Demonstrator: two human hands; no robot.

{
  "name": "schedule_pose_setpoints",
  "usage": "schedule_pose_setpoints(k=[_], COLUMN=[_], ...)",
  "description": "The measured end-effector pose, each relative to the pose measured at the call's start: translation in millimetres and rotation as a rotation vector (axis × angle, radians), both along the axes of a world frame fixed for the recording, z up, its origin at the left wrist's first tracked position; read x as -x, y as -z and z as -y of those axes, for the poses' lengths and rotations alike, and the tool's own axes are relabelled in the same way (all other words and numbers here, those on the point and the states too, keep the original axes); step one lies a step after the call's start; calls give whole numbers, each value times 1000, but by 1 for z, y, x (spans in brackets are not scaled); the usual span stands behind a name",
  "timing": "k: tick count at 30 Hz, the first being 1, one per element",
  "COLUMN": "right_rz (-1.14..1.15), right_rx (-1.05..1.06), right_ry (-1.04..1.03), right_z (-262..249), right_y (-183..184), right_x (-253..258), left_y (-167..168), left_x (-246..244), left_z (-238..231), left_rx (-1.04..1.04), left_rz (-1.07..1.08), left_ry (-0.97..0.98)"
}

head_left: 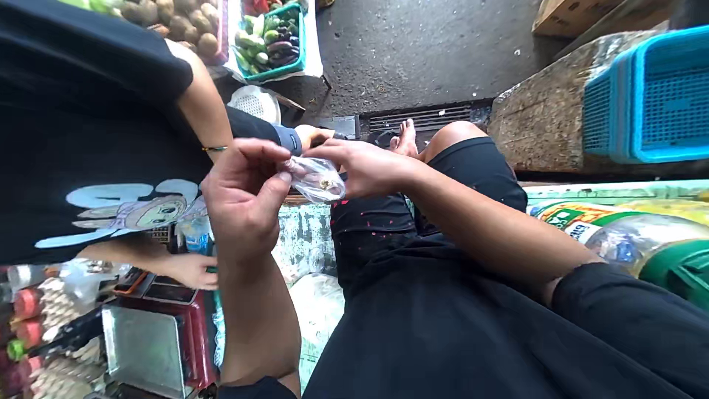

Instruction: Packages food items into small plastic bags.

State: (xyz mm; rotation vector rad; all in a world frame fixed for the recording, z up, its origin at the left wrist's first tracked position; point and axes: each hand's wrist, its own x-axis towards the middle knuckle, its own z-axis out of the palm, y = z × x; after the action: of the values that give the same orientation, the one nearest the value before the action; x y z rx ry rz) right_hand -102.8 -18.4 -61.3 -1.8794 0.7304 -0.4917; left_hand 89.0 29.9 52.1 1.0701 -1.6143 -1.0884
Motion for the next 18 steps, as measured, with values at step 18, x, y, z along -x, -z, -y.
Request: schedule_pose_setpoints(k=[18], right_rz=[742], right_rx=[-440], right_ry=[515], right_z=[20], right_y=[-7], right_x=[80], left_y=[119], left_x=[90], left_z=[48], left_rx=[-671], left_rz=[-833], left_ry=[-182])
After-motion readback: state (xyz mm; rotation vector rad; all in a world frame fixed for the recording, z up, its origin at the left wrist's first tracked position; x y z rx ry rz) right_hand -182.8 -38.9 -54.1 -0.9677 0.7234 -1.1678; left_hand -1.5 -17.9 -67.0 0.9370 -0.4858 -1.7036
